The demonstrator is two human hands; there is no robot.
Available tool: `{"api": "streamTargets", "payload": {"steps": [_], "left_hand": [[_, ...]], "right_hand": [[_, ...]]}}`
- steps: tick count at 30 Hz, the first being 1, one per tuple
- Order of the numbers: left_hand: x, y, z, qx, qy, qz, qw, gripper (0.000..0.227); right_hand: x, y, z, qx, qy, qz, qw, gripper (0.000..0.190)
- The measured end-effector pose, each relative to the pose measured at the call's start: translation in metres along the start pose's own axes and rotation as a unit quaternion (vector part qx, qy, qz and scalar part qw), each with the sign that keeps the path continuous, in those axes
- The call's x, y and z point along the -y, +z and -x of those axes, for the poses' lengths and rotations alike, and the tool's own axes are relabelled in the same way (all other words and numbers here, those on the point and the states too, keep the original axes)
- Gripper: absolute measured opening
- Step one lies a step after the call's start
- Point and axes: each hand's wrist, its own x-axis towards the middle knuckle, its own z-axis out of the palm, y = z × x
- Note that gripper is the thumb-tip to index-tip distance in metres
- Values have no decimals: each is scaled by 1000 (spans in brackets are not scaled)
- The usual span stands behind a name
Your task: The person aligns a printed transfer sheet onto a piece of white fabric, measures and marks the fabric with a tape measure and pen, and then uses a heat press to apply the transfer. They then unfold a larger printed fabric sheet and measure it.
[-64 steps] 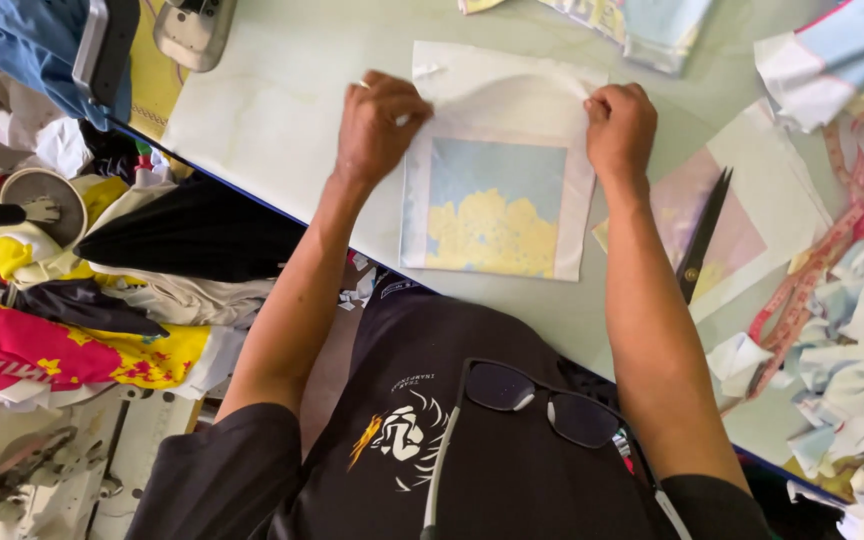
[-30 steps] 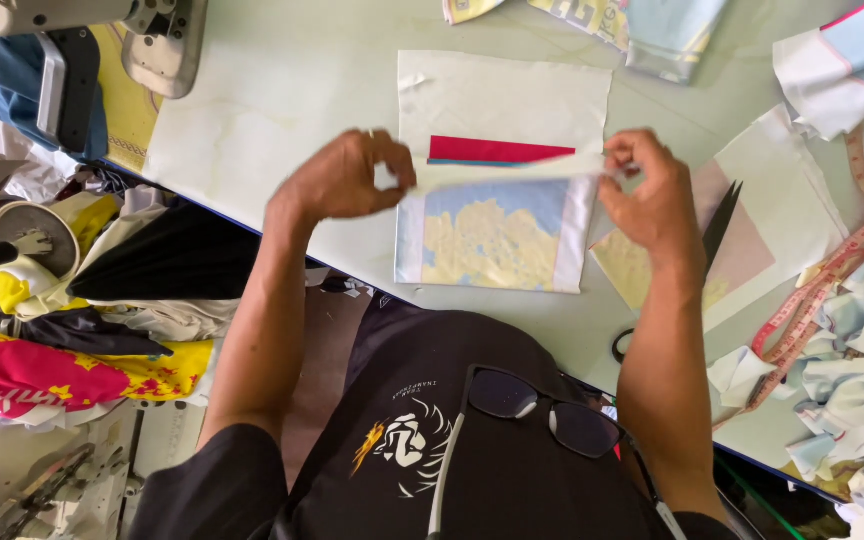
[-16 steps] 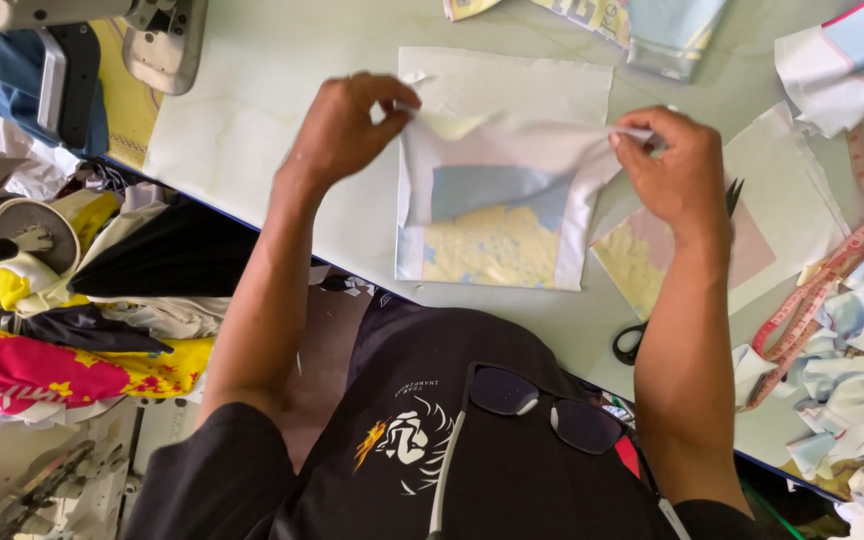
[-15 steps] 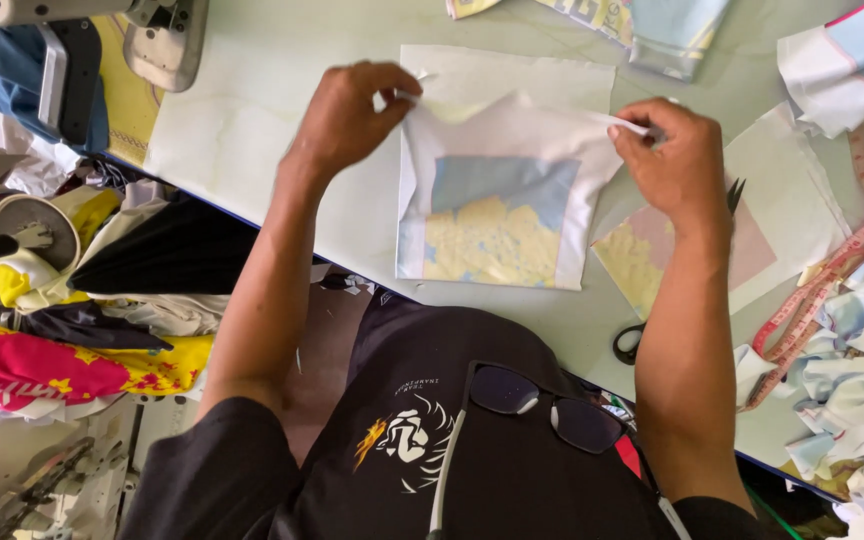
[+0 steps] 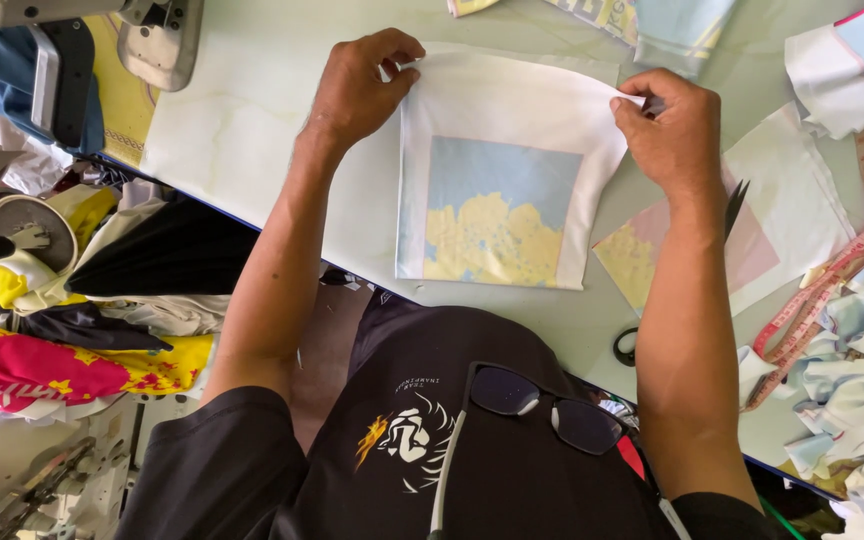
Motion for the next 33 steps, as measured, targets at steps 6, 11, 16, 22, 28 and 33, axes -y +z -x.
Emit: {"api": "streamTargets", "payload": {"steps": [6,11,16,22,28,33], "left_hand": [[15,9,-8,-30,29,-13,999,22],[30,37,-2,-114,143,-155,971,34],[-2,92,50,-75,250,-303,917,39],[-11,114,73,62,199,-359,910,72],[-13,121,75,61,154,-338,926,70],[-6,125,75,59,139,-335,930,73]], "right_hand": [[-10,8,-6,-20,-19,-14,1000,3],[-11,32,-1,-88,-121,84,985,23],[11,101,73,-160,-128,234,950,39],[6,110,129,-108,-134,314,934,47],[-13,74,111,-259,-61,438,858,45],[12,132,92,-196,-164,329,909,47]]}}
